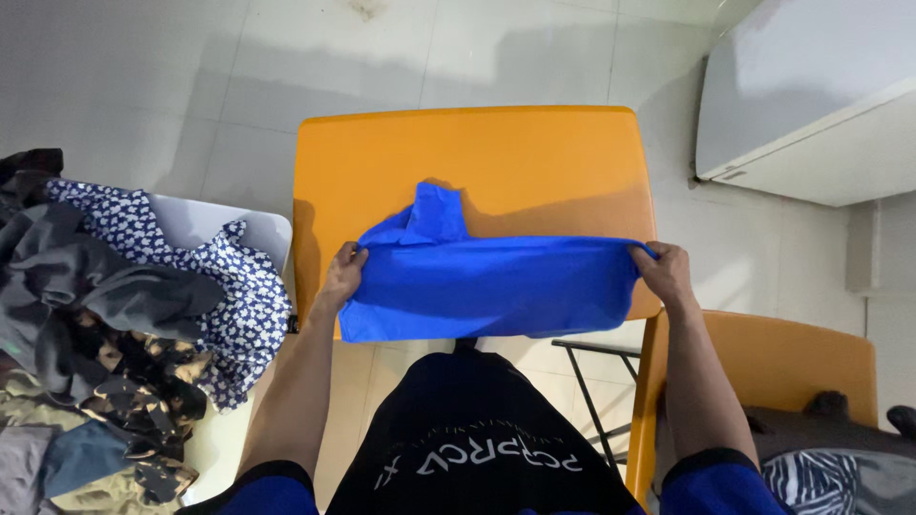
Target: The person picks up a blue shirt from a pile on a desk, spreads it out on a smaller orange table, and then folds the sleeves and body into a neat rectangle.
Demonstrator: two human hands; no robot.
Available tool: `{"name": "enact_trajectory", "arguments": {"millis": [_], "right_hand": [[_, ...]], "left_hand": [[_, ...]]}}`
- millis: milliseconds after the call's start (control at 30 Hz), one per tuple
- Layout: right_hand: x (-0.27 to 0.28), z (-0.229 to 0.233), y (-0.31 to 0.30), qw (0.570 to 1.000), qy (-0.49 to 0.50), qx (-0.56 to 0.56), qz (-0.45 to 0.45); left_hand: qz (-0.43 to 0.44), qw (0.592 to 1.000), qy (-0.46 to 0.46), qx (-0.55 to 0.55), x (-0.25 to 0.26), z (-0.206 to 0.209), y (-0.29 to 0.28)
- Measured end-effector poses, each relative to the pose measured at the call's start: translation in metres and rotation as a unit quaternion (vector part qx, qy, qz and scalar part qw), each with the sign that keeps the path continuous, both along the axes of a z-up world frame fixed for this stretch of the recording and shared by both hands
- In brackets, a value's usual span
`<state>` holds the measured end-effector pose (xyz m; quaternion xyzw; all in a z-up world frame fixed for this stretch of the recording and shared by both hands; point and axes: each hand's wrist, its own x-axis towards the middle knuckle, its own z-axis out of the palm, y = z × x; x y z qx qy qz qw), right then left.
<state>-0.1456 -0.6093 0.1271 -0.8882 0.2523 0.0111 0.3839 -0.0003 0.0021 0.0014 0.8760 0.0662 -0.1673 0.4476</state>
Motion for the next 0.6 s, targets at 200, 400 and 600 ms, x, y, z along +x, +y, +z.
{"name": "enact_trajectory", "arguments": {"millis": [200,400,600], "right_hand": [[0.001,0.069,0.061,0.989,0.107,0.092,-0.032],[-0.001,0.071,0.081,0.982,0.112,0.006,0.153],[-0.011,0.078,0.069,0.974,0.033,-0.057,0.218]], "left_hand": [[0.035,0.999,0.010,-0.002,0.014,0.016,0.044],[0.083,0.987,-0.094,-0.101,0.013,0.051,0.097],[0.113,0.964,-0.017,-0.239,-0.002,0.089,0.085]]}}
